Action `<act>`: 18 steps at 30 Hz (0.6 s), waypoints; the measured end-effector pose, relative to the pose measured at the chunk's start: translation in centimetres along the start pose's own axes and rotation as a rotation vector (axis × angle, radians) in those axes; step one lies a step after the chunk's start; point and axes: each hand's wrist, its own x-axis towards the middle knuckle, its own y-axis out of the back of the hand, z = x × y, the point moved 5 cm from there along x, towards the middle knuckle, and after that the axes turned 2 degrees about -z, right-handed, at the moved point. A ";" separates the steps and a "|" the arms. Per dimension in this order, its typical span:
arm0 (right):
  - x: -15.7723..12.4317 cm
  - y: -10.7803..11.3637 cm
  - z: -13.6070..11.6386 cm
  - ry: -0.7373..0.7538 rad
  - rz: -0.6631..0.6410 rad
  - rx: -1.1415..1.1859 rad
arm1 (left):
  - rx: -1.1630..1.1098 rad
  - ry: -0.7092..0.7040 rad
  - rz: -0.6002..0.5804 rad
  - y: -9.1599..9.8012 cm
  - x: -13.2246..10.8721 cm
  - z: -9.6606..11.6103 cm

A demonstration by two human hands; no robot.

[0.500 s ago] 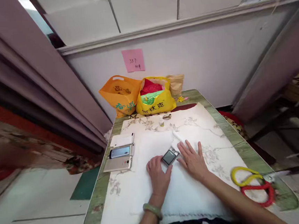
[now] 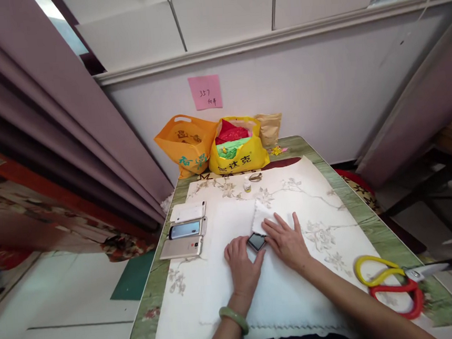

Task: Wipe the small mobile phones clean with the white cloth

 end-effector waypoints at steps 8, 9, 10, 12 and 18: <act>-2.3 0.4 5.6 -0.195 0.073 0.088 | 0.006 -0.036 0.051 -0.4 0.0 -0.3; -2.4 0.5 6.2 -0.235 0.079 0.131 | -0.016 -0.043 0.050 -0.3 0.0 -0.3; -2.3 0.5 6.8 -0.284 0.088 0.182 | -0.043 -0.047 0.052 -0.3 0.0 -0.3; -2.0 0.6 7.9 -0.404 0.127 0.285 | -0.102 -0.049 0.064 -0.1 -0.1 -0.3; -1.4 2.2 7.1 -0.480 0.350 0.378 | -0.229 -0.024 0.057 0.2 -0.1 -0.1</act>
